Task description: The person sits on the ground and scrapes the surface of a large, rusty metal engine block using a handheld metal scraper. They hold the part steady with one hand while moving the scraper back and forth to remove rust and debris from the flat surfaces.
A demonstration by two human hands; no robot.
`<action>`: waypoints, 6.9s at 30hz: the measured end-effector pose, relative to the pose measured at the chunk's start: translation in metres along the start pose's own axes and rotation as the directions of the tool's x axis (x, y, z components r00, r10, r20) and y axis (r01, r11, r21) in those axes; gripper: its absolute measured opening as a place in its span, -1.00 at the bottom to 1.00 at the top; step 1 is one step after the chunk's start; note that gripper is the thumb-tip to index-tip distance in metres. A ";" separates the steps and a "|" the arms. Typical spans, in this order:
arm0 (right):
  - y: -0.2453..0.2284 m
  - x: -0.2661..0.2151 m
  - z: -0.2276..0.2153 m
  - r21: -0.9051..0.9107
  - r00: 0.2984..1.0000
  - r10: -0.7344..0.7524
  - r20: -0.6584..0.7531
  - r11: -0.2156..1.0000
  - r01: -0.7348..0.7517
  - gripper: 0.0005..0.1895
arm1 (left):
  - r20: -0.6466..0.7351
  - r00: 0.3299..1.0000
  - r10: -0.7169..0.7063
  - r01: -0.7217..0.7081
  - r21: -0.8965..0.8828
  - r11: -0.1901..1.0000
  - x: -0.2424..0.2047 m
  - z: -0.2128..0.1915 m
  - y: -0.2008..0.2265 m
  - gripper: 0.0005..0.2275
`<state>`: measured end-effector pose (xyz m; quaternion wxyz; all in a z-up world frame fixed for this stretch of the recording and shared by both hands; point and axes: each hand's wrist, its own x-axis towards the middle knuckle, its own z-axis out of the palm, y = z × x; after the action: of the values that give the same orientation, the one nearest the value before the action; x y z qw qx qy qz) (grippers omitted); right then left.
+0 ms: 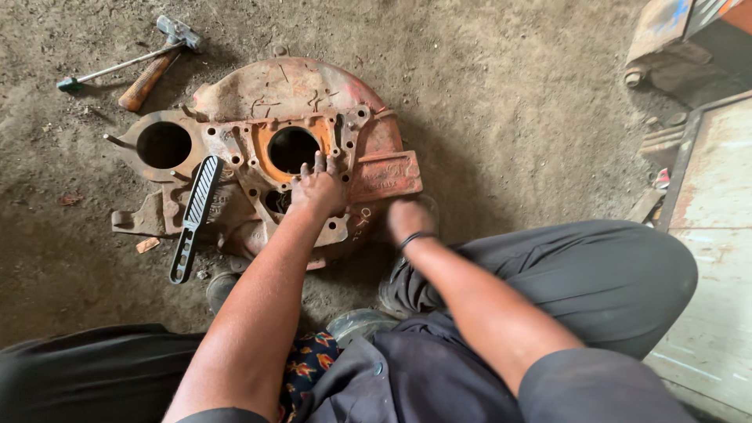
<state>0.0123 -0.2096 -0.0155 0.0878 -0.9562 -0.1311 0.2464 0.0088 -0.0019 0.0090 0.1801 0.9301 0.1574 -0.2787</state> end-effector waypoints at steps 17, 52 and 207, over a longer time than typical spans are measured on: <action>0.062 0.066 -0.047 0.035 0.979 -0.195 -0.066 0.980 0.198 -0.79 | 0.123 0.992 -0.033 0.014 0.158 0.987 -0.024 -0.010 0.017 0.04; 0.086 0.102 -0.066 -0.029 0.953 -0.301 -0.043 0.954 0.300 -0.87 | 0.026 1.000 0.012 -0.015 0.107 0.994 -0.014 0.013 0.012 0.18; -0.034 0.135 -0.050 -0.051 0.931 -0.167 -0.324 0.986 0.159 -0.79 | -0.479 0.874 0.084 -0.140 -0.082 0.987 -0.008 0.031 -0.002 -0.22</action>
<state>0.1443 -0.1430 -0.0250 0.1170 -0.9706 -0.1966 0.0745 -0.0133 -0.0146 -0.0112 0.2048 0.9657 0.1579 -0.0226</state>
